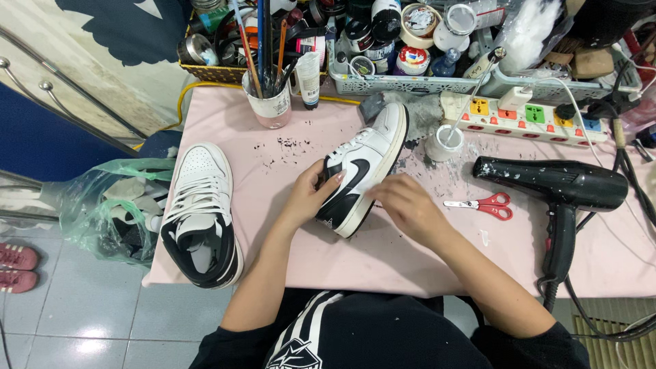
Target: The person cleans a pair of sneakers by applying a solution with a cotton ball, drying with a hair dryer, and scrubbing with a small brush and a large brush.
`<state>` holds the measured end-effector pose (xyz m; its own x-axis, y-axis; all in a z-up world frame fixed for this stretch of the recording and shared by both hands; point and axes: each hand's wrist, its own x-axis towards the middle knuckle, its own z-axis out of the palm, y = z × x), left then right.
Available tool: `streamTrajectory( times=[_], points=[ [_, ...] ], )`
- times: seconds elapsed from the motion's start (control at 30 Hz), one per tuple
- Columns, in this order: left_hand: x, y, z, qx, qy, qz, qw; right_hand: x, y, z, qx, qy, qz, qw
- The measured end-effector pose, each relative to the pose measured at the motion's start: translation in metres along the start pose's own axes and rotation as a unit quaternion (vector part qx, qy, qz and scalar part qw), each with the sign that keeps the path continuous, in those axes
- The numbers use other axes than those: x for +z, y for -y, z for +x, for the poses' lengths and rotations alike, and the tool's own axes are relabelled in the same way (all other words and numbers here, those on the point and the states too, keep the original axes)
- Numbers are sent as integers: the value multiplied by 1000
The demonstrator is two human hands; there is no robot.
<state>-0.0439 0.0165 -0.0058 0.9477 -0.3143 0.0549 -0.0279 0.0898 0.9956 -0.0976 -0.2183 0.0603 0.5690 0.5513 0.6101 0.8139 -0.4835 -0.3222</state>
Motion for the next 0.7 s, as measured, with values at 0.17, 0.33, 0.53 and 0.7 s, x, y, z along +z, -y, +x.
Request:
streamTrajectory(
  times=[0.17, 0.33, 0.53, 0.7],
  points=[
    [1, -1, 0, -12, -2, 6, 1000, -12, -11, 5, 156, 41, 46, 986],
    [1, 0, -1, -25, -5, 7, 1000, 4, 6, -2, 65, 8, 10, 998],
    [2, -2, 1, -18, -10, 20, 1000, 8, 8, -4, -20, 33, 26, 999],
    [2, 0, -1, -20, -8, -1, 1000, 15, -2, -7, 37, -40, -14, 998]
  ],
)
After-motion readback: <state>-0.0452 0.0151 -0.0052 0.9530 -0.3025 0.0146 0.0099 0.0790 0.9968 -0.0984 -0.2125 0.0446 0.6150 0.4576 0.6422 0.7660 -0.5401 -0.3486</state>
